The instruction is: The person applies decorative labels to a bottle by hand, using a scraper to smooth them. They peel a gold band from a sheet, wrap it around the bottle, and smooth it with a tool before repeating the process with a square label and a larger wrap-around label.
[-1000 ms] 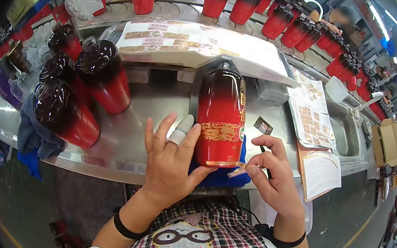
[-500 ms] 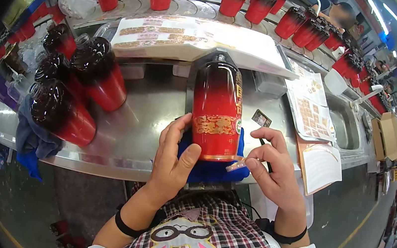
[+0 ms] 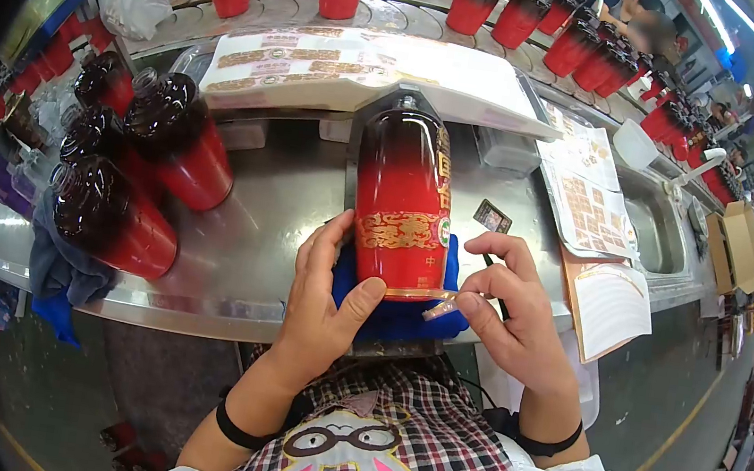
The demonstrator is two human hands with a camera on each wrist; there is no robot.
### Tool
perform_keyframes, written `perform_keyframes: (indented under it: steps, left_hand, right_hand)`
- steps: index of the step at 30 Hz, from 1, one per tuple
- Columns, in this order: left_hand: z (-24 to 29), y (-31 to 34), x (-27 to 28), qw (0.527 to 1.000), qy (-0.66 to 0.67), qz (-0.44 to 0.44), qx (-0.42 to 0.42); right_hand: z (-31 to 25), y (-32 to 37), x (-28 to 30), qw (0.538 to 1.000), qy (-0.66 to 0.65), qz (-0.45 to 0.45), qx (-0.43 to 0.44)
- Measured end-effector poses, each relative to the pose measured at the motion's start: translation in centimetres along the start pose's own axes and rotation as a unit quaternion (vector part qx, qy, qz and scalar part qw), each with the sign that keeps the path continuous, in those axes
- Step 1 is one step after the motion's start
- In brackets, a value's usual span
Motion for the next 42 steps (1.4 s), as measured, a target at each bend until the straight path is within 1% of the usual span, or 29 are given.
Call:
perform_keyframes:
  steps: [6,12,15,18,21,22,24,27,29,31,34,36,38,41,42]
  left_hand:
    - [-0.6,0.0,-0.1,0.998,0.069,0.001,0.013]
    - [-0.2,-0.1,0.0,0.999,0.042,0.001,0.010]
    - [-0.3,-0.1,-0.1,0.999,0.025,-0.020,0.018]
    - [-0.3,-0.1,0.0,1.000,0.021,0.004,-0.001]
    - [-0.9,0.5,0.5,0.988,0.137,0.065,0.022]
    - [0.3,0.8,1.2,0.994,0.065,0.078,-0.027]
    - [3.2,1.6,2.4,0.984,-0.079,0.100,-0.123]
    - [5.5,2.7,1.4,0.955,-0.146,0.088,-0.241]
    - [6.0,2.9,1.0,0.941,-0.185,0.083,-0.271]
    - [6.0,3.1,0.9,0.930,-0.205,0.071,-0.297]
    - [5.7,2.7,1.0,0.938,-0.185,0.054,-0.286]
    - [4.5,1.9,1.4,0.972,-0.093,0.072,-0.205]
    - [2.8,1.2,1.4,0.989,0.018,0.079,-0.122]
    - [0.4,1.1,0.7,0.998,0.018,0.047,-0.039]
    - [0.3,1.1,0.6,0.998,0.007,0.045,-0.036]
  right_hand:
    - [0.3,0.0,0.0,1.000,0.005,-0.001,0.001]
    - [0.6,0.2,0.0,1.000,-0.001,-0.004,-0.011]
    - [0.9,0.2,0.0,1.000,-0.001,-0.003,-0.010]
    - [1.1,0.3,-0.1,1.000,-0.010,-0.006,-0.017]
    - [1.3,0.3,-0.3,0.999,-0.027,-0.013,-0.023]
    - [1.4,0.3,-0.3,0.999,-0.035,-0.015,-0.022]
    - [1.7,0.4,-0.4,0.998,-0.054,-0.026,-0.026]
    - [2.0,0.4,-0.8,0.995,-0.082,-0.049,-0.032]
    - [2.0,0.3,-0.9,0.994,-0.093,-0.054,-0.018]
    - [2.3,0.4,-1.0,0.989,-0.122,-0.075,-0.042]
    - [2.4,0.2,-1.0,0.981,-0.159,-0.098,-0.054]
    - [2.4,0.2,-0.9,0.980,-0.165,-0.101,-0.039]
    - [2.3,0.0,-0.9,0.983,-0.156,-0.094,-0.012]
    - [2.6,0.1,-1.1,0.981,-0.164,-0.099,-0.039]
    - [2.7,0.1,-1.1,0.982,-0.161,-0.097,-0.035]
Point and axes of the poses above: each hand's wrist, its own y-axis away from the middle knuckle, its own x-axis out of the back of the hand, z = x × y, the point moved 9 cm from there along -y, towards the middle knuckle, and after that the axes turned 2 degrees about -y, right-handed, at the moved point
